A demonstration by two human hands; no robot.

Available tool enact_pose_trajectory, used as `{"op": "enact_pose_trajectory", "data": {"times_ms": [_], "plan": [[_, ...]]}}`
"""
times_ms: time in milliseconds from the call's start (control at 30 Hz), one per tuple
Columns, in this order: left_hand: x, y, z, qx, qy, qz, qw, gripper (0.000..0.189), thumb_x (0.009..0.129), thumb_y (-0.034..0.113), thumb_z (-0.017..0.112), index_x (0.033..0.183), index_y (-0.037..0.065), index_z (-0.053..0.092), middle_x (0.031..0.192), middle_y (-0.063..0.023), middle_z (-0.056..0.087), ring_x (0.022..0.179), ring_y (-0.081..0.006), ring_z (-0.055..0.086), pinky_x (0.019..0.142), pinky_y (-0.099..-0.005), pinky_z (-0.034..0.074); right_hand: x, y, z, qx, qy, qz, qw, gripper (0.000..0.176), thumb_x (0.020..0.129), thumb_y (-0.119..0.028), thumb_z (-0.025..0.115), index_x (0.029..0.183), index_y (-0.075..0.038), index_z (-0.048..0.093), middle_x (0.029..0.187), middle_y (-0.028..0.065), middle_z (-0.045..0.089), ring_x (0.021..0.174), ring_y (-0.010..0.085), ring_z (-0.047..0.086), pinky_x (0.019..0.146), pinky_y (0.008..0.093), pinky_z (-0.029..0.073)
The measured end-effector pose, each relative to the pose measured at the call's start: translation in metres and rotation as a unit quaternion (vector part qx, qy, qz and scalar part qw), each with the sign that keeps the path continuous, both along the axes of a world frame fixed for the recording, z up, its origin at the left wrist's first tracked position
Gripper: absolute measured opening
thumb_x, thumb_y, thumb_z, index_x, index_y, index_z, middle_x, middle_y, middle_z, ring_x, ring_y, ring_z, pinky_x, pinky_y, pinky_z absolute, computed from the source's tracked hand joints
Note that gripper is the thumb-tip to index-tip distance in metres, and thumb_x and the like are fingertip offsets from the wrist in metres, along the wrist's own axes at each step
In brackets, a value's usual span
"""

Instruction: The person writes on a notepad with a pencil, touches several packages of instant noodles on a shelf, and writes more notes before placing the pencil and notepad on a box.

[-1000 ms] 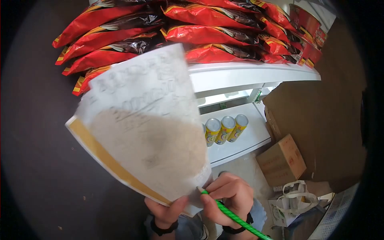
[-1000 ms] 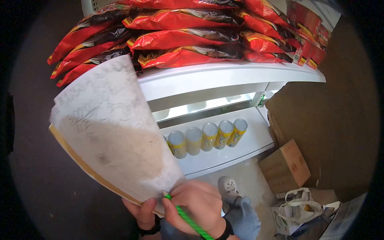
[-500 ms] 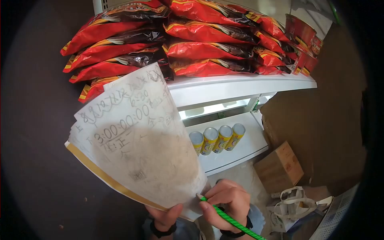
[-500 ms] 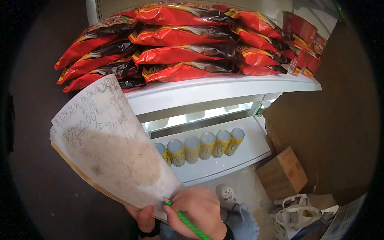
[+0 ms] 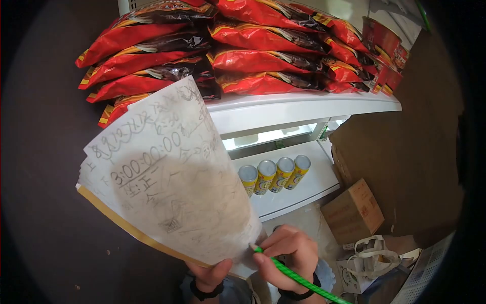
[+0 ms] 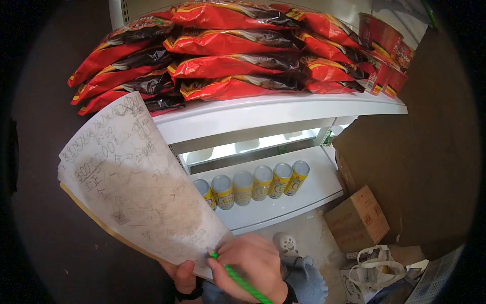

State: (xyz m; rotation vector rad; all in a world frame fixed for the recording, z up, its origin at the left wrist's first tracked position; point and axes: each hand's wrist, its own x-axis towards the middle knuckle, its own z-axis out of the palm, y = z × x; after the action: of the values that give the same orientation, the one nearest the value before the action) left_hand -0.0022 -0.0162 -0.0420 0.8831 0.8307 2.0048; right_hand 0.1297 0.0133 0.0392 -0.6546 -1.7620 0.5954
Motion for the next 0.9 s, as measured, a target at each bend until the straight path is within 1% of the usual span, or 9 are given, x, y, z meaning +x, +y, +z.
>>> {"op": "enact_pose_trajectory", "data": {"times_ms": [200, 300, 500, 567, 600, 667, 700, 767, 900], "plan": [[0.000, -0.003, -0.005, -0.007, -0.010, -0.008, 1.000, 0.081, 0.059, 0.009, 0.069, 0.126, -0.002, 0.025, 0.115, -0.0134, 0.046, 0.102, -0.0215, 0.048, 0.086, -0.0334, 0.039, -0.006, -0.008, -0.003, -0.057, 0.104, -0.058, 0.991, 0.020, 0.065, 0.001, 0.063, 0.077, -0.003, 0.047, 0.075, 0.0138, 0.057, 0.061, 0.0167, 0.050, 0.056, 0.0264, 0.038], [0.000, 0.001, 0.001, -0.022, 0.007, -0.037, 0.999, 0.073, 0.058, 0.007, 0.069, 0.121, -0.003, 0.034, 0.109, -0.0128, 0.051, 0.098, -0.0204, 0.051, 0.084, -0.0329, 0.041, -0.005, -0.006, 0.002, 0.010, 0.091, -0.116, 0.989, 0.019, 0.067, -0.002, 0.063, 0.080, -0.002, 0.049, 0.078, 0.0150, 0.057, 0.064, 0.0175, 0.050, 0.059, 0.0271, 0.038], [0.002, 0.014, 0.014, 0.001, 0.079, -0.066, 0.995, 0.050, 0.058, 0.008, 0.070, 0.103, -0.004, 0.052, 0.099, -0.0119, 0.058, 0.090, -0.0189, 0.056, 0.079, -0.0321, 0.044, 0.013, 0.004, 0.010, 0.065, 0.007, 0.053, 0.996, 0.021, 0.069, -0.007, 0.062, 0.084, 0.000, 0.050, 0.073, 0.0136, 0.057, 0.061, 0.0178, 0.050, 0.057, 0.0276, 0.039], [0.003, 0.018, 0.014, 0.039, 0.111, -0.061, 0.991, 0.049, 0.058, 0.009, 0.070, 0.101, -0.004, 0.053, 0.098, -0.0124, 0.058, 0.088, -0.0187, 0.057, 0.077, -0.0313, 0.045, 0.028, 0.010, 0.009, 0.081, -0.084, 0.178, 0.977, 0.031, 0.076, -0.011, 0.062, 0.100, 0.000, 0.045, 0.096, 0.0187, 0.055, 0.073, 0.0240, 0.056, 0.064, 0.0290, 0.044], [0.002, 0.018, 0.016, 0.039, 0.111, -0.061, 0.991, 0.049, 0.058, 0.009, 0.070, 0.101, -0.004, 0.053, 0.098, -0.0124, 0.058, 0.088, -0.0187, 0.057, 0.077, -0.0313, 0.045, 0.023, 0.007, 0.009, 0.081, -0.084, 0.178, 0.977, 0.031, 0.076, -0.011, 0.062, 0.100, 0.000, 0.045, 0.096, 0.0187, 0.055, 0.073, 0.0240, 0.056, 0.064, 0.0290, 0.044], [0.001, 0.018, 0.018, 0.027, 0.155, -0.056, 0.986, 0.049, 0.057, 0.010, 0.070, 0.101, -0.004, 0.053, 0.097, -0.0131, 0.058, 0.088, -0.0186, 0.057, 0.076, -0.0305, 0.045, 0.005, -0.003, 0.008, 0.038, 0.026, 0.035, 0.998, 0.018, 0.071, -0.009, 0.061, 0.082, 0.000, 0.050, 0.072, 0.0132, 0.058, 0.061, 0.0176, 0.052, 0.056, 0.0279, 0.040], [0.002, 0.018, 0.017, 0.026, 0.156, -0.056, 0.986, 0.049, 0.057, 0.010, 0.070, 0.101, -0.004, 0.053, 0.097, -0.0131, 0.058, 0.088, -0.0186, 0.057, 0.076, -0.0305, 0.045, 0.001, -0.007, 0.004, 0.038, 0.026, 0.034, 0.998, 0.018, 0.071, -0.009, 0.061, 0.082, 0.000, 0.050, 0.072, 0.0132, 0.058, 0.061, 0.0176, 0.052, 0.056, 0.0279, 0.040], [0.002, 0.014, 0.014, 0.014, 0.083, -0.077, 0.993, 0.052, 0.056, 0.011, 0.070, 0.103, -0.004, 0.051, 0.098, -0.0129, 0.058, 0.090, -0.0182, 0.056, 0.078, -0.0306, 0.044, -0.005, -0.011, -0.003, -0.073, 0.203, -0.080, 0.973, 0.016, 0.072, -0.009, 0.061, 0.080, 0.000, 0.051, 0.074, 0.0130, 0.059, 0.063, 0.0175, 0.054, 0.057, 0.0278, 0.041], [0.003, 0.008, 0.014, -0.017, 0.041, -0.054, 0.998, 0.058, 0.056, 0.011, 0.069, 0.107, -0.006, 0.048, 0.100, -0.0126, 0.056, 0.091, -0.0186, 0.055, 0.078, -0.0308, 0.044, 0.001, -0.005, -0.002, -0.040, 0.106, -0.057, 0.992, 0.015, 0.071, -0.007, 0.062, 0.080, -0.001, 0.053, 0.074, 0.0132, 0.060, 0.064, 0.0184, 0.055, 0.056, 0.0270, 0.041]]}}
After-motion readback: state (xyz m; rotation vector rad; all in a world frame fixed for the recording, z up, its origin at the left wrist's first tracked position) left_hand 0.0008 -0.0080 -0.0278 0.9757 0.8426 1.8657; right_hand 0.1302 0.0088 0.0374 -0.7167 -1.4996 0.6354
